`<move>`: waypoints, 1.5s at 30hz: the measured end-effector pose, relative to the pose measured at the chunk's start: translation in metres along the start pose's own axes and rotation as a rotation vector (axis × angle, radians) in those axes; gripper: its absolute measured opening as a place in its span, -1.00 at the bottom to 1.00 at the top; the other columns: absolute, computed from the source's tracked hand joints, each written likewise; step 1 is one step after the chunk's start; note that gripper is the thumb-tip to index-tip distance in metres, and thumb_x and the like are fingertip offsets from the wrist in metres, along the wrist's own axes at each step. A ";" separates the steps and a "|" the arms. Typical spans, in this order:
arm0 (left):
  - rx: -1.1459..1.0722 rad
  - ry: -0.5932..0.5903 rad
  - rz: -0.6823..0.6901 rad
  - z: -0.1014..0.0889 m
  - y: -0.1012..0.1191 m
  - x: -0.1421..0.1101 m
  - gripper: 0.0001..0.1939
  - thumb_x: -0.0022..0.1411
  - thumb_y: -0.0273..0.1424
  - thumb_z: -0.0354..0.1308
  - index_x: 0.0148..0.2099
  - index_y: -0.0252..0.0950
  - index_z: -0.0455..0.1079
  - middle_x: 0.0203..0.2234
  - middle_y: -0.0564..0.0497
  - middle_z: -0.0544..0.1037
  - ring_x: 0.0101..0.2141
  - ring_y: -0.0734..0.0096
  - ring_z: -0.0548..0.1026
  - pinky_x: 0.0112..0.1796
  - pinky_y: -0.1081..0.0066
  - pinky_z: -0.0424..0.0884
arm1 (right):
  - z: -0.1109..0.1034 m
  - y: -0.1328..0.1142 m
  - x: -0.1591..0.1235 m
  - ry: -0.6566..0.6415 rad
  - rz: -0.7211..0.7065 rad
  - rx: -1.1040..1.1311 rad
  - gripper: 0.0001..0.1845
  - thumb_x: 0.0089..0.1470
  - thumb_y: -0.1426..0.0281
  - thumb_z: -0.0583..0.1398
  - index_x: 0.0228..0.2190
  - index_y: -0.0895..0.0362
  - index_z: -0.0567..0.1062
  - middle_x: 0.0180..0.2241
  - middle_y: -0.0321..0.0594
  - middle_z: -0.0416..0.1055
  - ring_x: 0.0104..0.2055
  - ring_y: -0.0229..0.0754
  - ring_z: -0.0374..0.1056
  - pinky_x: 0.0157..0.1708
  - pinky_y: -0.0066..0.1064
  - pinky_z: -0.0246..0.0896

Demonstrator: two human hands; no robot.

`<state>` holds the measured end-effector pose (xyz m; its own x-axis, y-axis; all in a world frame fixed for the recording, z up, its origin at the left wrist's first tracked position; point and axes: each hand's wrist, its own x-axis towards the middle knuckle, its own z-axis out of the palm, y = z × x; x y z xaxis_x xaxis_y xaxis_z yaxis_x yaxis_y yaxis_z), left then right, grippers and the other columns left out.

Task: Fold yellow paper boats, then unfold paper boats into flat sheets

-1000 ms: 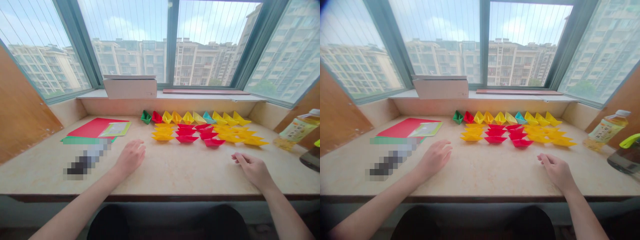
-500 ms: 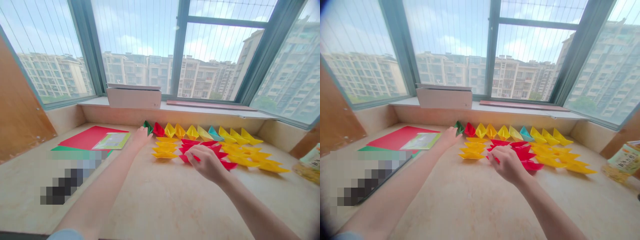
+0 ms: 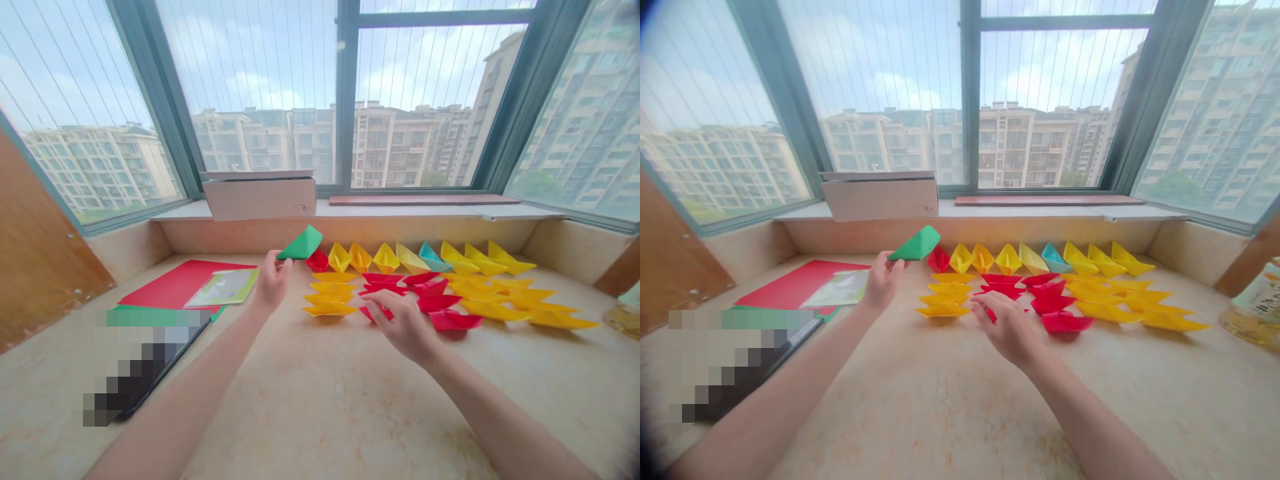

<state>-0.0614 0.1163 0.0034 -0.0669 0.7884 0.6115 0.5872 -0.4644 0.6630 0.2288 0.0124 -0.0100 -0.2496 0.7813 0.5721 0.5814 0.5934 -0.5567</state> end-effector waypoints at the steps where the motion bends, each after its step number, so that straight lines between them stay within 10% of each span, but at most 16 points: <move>1: -0.053 -0.011 0.009 0.001 0.011 -0.010 -0.78 0.36 -0.26 -0.12 -0.05 -0.25 0.15 -0.22 -0.10 0.53 -0.19 0.27 0.56 -0.14 0.29 0.47 | 0.001 0.002 0.002 0.028 0.041 0.048 -0.70 0.29 0.19 0.10 -0.09 0.04 0.53 -0.12 -0.12 0.55 -0.06 0.00 0.45 -0.06 -0.16 0.33; 7: -0.748 -0.267 -0.085 0.015 0.062 -0.071 -0.82 0.31 -0.28 0.04 -0.09 -0.23 0.22 -0.29 -0.02 0.53 -0.27 0.34 0.56 -0.15 0.30 0.46 | 0.008 0.007 0.006 0.109 0.274 0.532 -0.35 0.27 0.04 0.07 0.28 0.02 0.12 -0.03 -0.07 0.49 -0.12 -0.05 0.49 -0.08 -0.13 0.41; 15: -0.290 -0.483 0.253 0.013 0.074 -0.092 -0.76 0.26 -0.39 0.12 -0.01 -0.20 0.34 -0.18 -0.10 0.56 -0.18 0.23 0.53 -0.14 0.28 0.44 | 0.008 -0.007 0.005 0.028 0.282 0.884 -0.28 0.20 0.10 0.19 0.29 -0.12 0.04 0.04 -0.12 0.45 -0.07 -0.04 0.47 -0.11 -0.18 0.43; 26: -0.236 -0.421 0.116 0.014 0.083 -0.097 -0.27 0.13 -0.29 0.30 0.28 -0.27 0.12 -0.12 -0.13 0.53 -0.15 0.18 0.51 -0.10 0.16 0.42 | 0.019 -0.016 -0.002 0.070 0.236 0.758 -0.36 0.07 0.24 0.35 0.15 -0.06 0.31 0.00 -0.14 0.45 0.01 -0.03 0.41 0.01 -0.17 0.37; 37: -0.588 -0.540 -0.108 0.015 0.099 -0.104 -0.36 0.22 -0.29 0.27 0.24 -0.23 0.06 -0.04 -0.16 0.51 -0.15 0.25 0.53 -0.22 0.33 0.43 | 0.021 -0.028 -0.011 0.000 0.261 0.800 -0.24 0.05 0.31 0.36 0.23 0.00 0.25 0.21 -0.04 0.31 0.17 0.08 0.34 0.12 -0.04 0.31; 45: -0.455 -0.463 0.068 0.015 0.093 -0.103 -0.44 0.19 -0.44 0.23 0.16 -0.20 0.06 -0.24 -0.01 0.56 -0.32 0.39 0.48 -0.31 0.42 0.36 | 0.018 -0.028 -0.010 0.018 0.093 0.621 -0.41 0.08 0.38 0.32 0.12 -0.02 0.32 0.09 -0.11 0.40 0.11 -0.02 0.37 0.06 -0.16 0.35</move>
<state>0.0119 -0.0021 -0.0044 0.3726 0.7964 0.4763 0.1710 -0.5634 0.8083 0.2013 -0.0084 -0.0114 -0.2036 0.8348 0.5115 0.0408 0.5293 -0.8475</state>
